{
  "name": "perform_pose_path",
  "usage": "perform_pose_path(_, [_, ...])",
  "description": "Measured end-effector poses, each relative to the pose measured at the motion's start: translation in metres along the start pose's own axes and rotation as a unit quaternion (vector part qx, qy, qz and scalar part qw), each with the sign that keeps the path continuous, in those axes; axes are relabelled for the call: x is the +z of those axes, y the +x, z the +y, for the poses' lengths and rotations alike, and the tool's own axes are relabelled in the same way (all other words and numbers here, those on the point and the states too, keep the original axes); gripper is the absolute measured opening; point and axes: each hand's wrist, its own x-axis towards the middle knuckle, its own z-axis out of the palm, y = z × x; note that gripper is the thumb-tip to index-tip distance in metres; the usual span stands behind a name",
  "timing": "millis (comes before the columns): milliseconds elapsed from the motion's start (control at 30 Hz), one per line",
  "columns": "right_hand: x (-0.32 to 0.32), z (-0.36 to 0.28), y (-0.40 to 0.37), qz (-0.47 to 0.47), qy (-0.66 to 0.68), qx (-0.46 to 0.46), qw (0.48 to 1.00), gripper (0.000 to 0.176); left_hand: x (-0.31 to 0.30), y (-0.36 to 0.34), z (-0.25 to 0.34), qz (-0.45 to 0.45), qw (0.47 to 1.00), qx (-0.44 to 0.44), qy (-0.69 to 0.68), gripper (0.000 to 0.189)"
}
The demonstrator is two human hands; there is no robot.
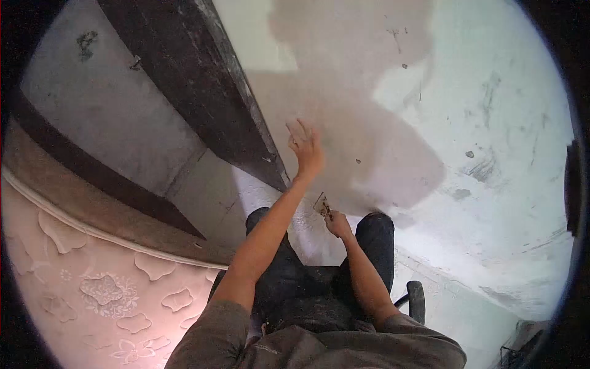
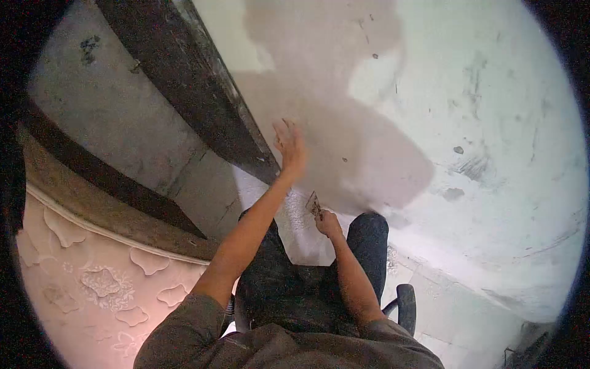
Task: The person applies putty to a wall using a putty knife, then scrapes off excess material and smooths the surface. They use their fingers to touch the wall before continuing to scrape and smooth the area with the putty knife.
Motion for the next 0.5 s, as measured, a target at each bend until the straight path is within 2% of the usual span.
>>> perform_pose_path(100, [0.001,0.003,-0.002,-0.009,-0.023,0.005,1.0,0.024,-0.001,0.006,-0.022,0.037,0.997,0.017,0.061,0.054])
perform_pose_path(133, [0.0,0.004,-0.004,-0.012,-0.028,0.004,1.0,0.024,-0.005,0.007,-0.025,-0.029,0.994,-0.105,-0.005,0.053])
perform_pose_path(167, [0.0,0.004,-0.004,-0.004,-0.032,-0.004,0.999,0.024,-0.01,0.009,-0.028,-0.094,0.968,-0.221,-0.071,0.052])
perform_pose_path(200, [-0.001,0.003,-0.003,0.004,-0.035,-0.013,0.999,0.023,-0.014,0.002,-0.037,-0.091,0.968,-0.221,-0.074,0.052])
perform_pose_path(233, [-0.003,0.001,-0.003,0.004,-0.038,-0.015,0.999,0.023,-0.015,-0.015,-0.052,-0.172,0.977,-0.121,0.022,0.053])
perform_pose_path(267, [-0.006,-0.003,-0.004,-0.01,-0.026,0.011,1.0,0.024,-0.014,-0.033,-0.064,-0.248,0.961,-0.018,0.118,0.054])
perform_pose_path(333, [-0.014,-0.016,-0.005,-0.024,-0.016,0.035,0.999,0.024,-0.008,-0.076,-0.081,-0.28,0.953,-0.006,0.116,0.054])
perform_pose_path(367, [-0.019,-0.027,-0.009,-0.045,0.083,0.104,0.99,0.022,0.011,-0.103,-0.106,-0.271,0.957,-0.008,0.099,0.055])
perform_pose_path(400, [-0.02,-0.029,-0.009,-0.065,0.18,0.172,0.966,0.02,0.006,-0.114,-0.107,-0.263,0.961,-0.011,0.08,0.056])
perform_pose_path(433, [-0.021,-0.028,-0.007,-0.066,0.177,0.175,0.966,0.02,0.003,-0.122,-0.108,-0.264,0.961,-0.014,0.077,0.056])
perform_pose_path(500, [-0.021,-0.025,-0.002,-0.123,0.31,0.195,0.922,0.015,-0.009,-0.143,-0.104,-0.245,0.947,-0.207,-0.024,0.057])
